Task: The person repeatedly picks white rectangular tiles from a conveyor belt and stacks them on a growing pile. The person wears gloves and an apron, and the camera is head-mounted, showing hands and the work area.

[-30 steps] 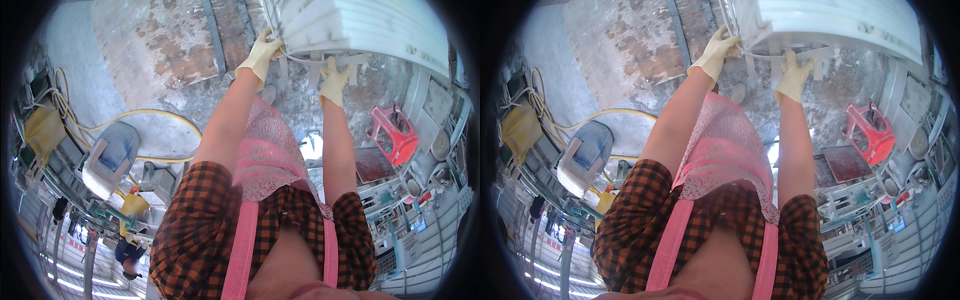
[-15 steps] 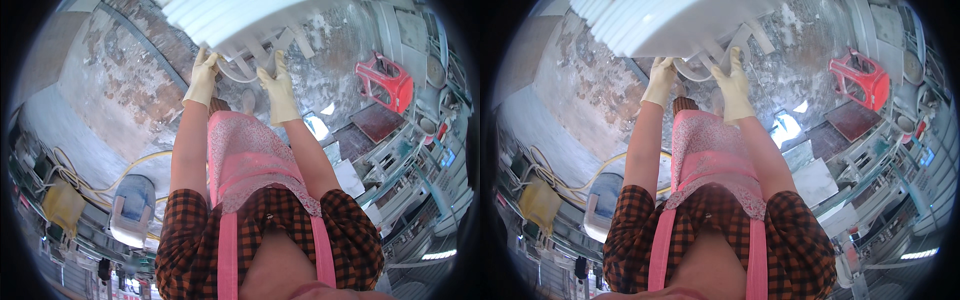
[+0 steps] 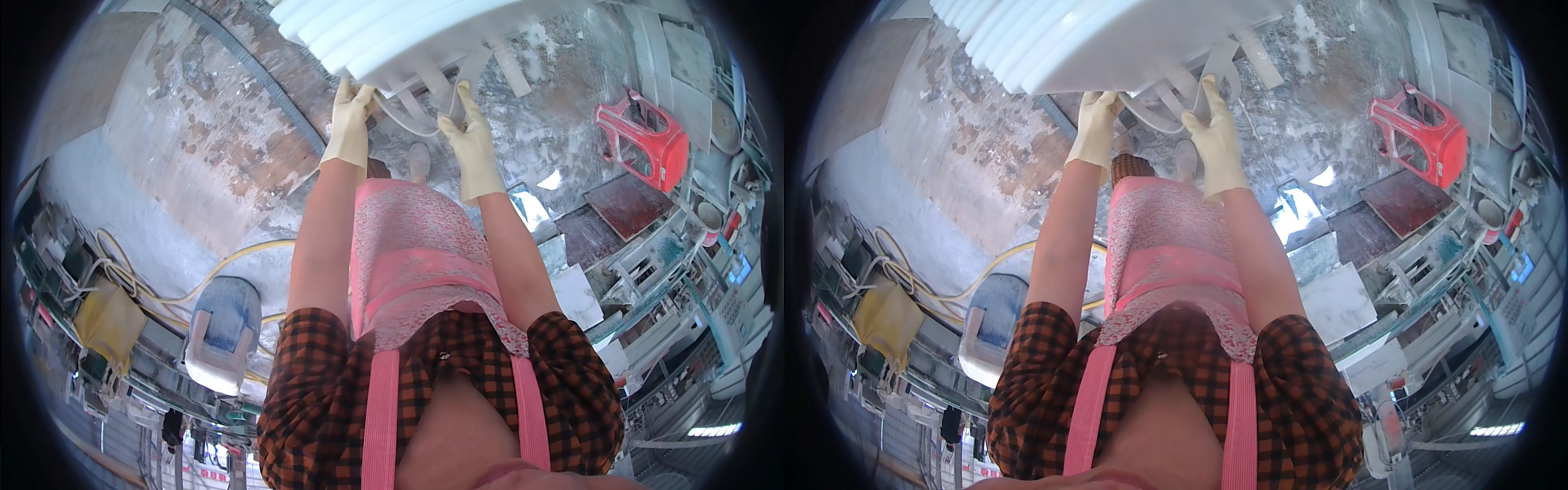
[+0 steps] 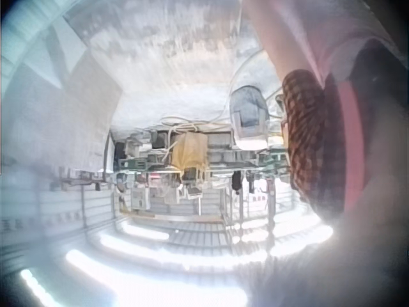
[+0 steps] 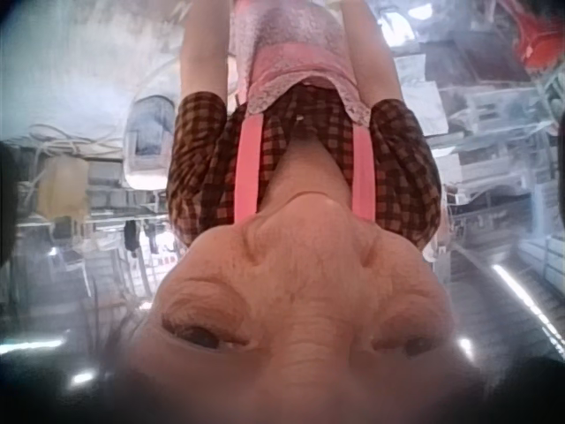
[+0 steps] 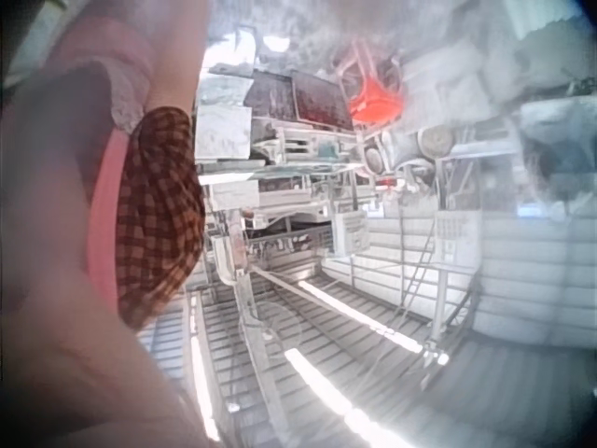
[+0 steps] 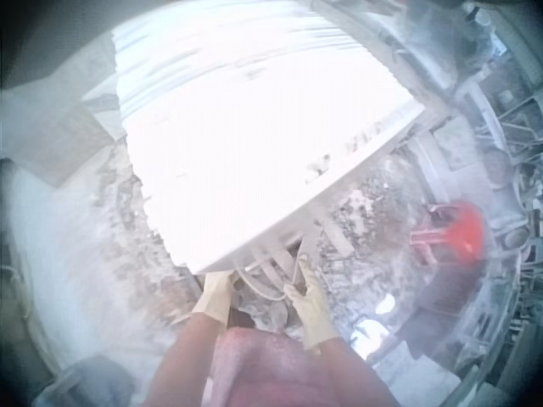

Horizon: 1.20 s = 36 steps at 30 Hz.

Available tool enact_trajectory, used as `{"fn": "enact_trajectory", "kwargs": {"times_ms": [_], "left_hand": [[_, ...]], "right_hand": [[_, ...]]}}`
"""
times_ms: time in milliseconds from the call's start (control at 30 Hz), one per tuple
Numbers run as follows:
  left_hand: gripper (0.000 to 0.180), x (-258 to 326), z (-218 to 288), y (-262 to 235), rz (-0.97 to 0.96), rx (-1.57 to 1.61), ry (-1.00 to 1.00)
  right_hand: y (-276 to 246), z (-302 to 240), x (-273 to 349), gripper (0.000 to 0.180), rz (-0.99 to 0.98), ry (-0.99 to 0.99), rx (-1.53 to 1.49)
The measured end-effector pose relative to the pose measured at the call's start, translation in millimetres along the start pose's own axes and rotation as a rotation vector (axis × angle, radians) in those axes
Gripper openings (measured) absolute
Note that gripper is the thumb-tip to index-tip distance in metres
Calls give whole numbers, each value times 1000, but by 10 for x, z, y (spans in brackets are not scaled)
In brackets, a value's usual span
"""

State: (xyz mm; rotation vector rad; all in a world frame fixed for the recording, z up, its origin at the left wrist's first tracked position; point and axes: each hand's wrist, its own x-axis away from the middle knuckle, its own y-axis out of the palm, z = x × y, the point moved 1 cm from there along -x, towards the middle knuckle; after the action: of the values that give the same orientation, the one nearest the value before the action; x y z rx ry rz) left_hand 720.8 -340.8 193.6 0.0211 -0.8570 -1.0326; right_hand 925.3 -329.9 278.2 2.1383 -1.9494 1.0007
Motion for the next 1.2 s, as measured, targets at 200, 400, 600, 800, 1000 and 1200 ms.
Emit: {"fn": "enact_trajectory", "kwargs": {"times_ms": [200, 400, 600, 800, 1000, 1200], "left_hand": [[60, -33, 1, -1, 42, 7, -47], [64, -44, -24, -17, 1, 20, -68], [60, 1, 22, 22, 20, 101, -82], [53, -67, -68, 11, 79, 139, -167], [60, -191, -257, -117, -115, 264, -18], [64, -28, 27, -58, -102, -154, -14]], "right_hand": [[89, 79, -126, 65, 222, 158, -248], [-102, -4, -317, 28, 72, 246, -720], [-185, -87, -420, 15, 15, 198, -365], [-272, 3, -467, 13, 67, 164, -326], [-250, 266, -746, 10, 126, 136, -513], [-393, 214, -668, 18, -86, 247, -424]]}}
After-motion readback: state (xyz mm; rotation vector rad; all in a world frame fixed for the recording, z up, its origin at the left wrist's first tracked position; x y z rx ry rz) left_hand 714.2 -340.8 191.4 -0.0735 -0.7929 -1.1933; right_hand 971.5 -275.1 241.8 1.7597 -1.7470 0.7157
